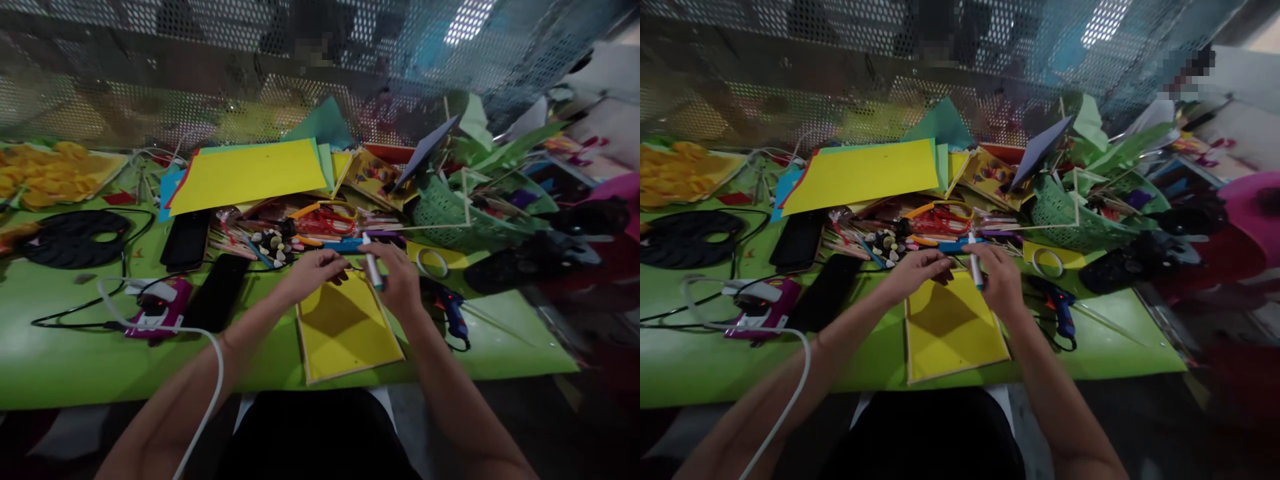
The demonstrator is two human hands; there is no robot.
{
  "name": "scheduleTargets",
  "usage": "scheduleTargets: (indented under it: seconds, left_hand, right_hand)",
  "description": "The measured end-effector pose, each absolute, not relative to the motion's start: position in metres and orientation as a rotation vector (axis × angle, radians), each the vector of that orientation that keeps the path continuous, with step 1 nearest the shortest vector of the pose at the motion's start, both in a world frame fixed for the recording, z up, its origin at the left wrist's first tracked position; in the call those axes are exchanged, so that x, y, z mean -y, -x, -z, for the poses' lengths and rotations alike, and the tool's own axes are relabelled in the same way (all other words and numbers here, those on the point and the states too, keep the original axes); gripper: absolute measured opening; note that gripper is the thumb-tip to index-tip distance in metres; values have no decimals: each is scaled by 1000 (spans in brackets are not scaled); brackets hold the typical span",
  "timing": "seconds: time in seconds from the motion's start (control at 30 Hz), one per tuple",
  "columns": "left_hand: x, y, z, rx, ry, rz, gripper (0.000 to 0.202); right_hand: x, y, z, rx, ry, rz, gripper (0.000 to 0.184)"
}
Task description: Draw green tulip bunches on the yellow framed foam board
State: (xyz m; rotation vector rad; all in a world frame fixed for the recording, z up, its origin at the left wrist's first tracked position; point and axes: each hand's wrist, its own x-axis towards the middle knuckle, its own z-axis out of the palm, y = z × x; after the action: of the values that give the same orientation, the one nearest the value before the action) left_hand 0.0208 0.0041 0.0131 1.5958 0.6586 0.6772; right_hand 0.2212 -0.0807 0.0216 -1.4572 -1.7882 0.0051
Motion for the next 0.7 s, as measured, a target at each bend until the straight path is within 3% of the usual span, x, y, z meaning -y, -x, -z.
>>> scheduleTargets:
  seconds: [0.17, 0.3, 0.43, 0.57, 0.7]
  left_hand:
    - [3, 4, -16, -848, -1927, -686, 21]
    - [60, 17, -12, -702, -2159, -516, 6]
    - [92, 29, -7, -453, -2596, -365, 21]
    - [83, 40, -4, -703, -2654, -479, 18]
    - [86, 38, 0, -585, -2681, -431, 16]
  right_hand:
    - [90, -236, -13, 1241, 1226, -347, 16]
    - [88, -243, -10, 1062, 1046, -514, 19]
    - [81, -245, -11, 1019, 972, -487, 22]
    - [78, -247, -9, 1029, 990, -444, 27]
    - [78, -247, -8, 1064, 1021, -432, 28]
